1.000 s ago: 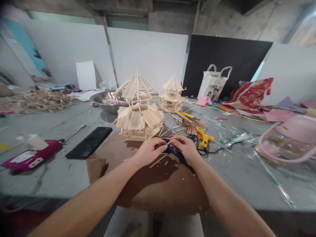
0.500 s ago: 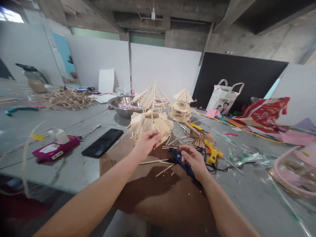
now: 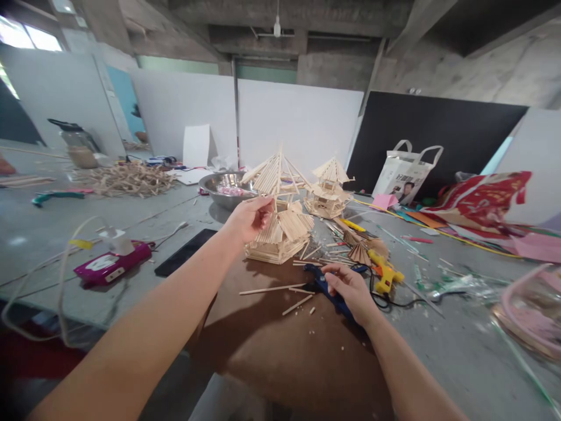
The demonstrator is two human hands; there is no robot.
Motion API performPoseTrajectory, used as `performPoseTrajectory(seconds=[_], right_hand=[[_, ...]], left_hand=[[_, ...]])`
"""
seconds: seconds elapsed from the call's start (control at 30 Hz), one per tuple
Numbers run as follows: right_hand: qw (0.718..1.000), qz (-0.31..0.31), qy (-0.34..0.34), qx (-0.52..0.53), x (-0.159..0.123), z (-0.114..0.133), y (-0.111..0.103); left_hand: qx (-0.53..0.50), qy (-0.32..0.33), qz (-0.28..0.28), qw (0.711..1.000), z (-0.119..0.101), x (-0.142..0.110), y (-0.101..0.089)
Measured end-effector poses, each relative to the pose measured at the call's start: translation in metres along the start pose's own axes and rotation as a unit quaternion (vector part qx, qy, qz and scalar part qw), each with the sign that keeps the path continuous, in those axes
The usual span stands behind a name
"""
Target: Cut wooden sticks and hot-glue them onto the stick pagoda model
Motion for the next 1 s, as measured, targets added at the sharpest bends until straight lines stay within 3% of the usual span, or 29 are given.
performPoseTrajectory(seconds=[0.43, 1.0], right_hand=[[1.0, 0.004, 0.017, 0.026, -0.0011, -0.0011, 0.0004], [1.0, 0.002, 0.018, 0.023, -0.0009, 0.0002, 0.0004]], left_hand=[[-0.027, -0.039, -0.01, 0.999, -0.0014, 0.0041, 0.002], [-0.029, -0.035, -0.035, 0.998, -0.0026, 0.0027, 0.001]])
Point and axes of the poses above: each hand's wrist, its own x-axis towards the middle knuckle, its own y-axis out of the palm, z = x × y, the point moved 6 cm from there along x, towards the middle knuckle, and after that the axes turned 9 degrees about x, right-handed, at the moved point
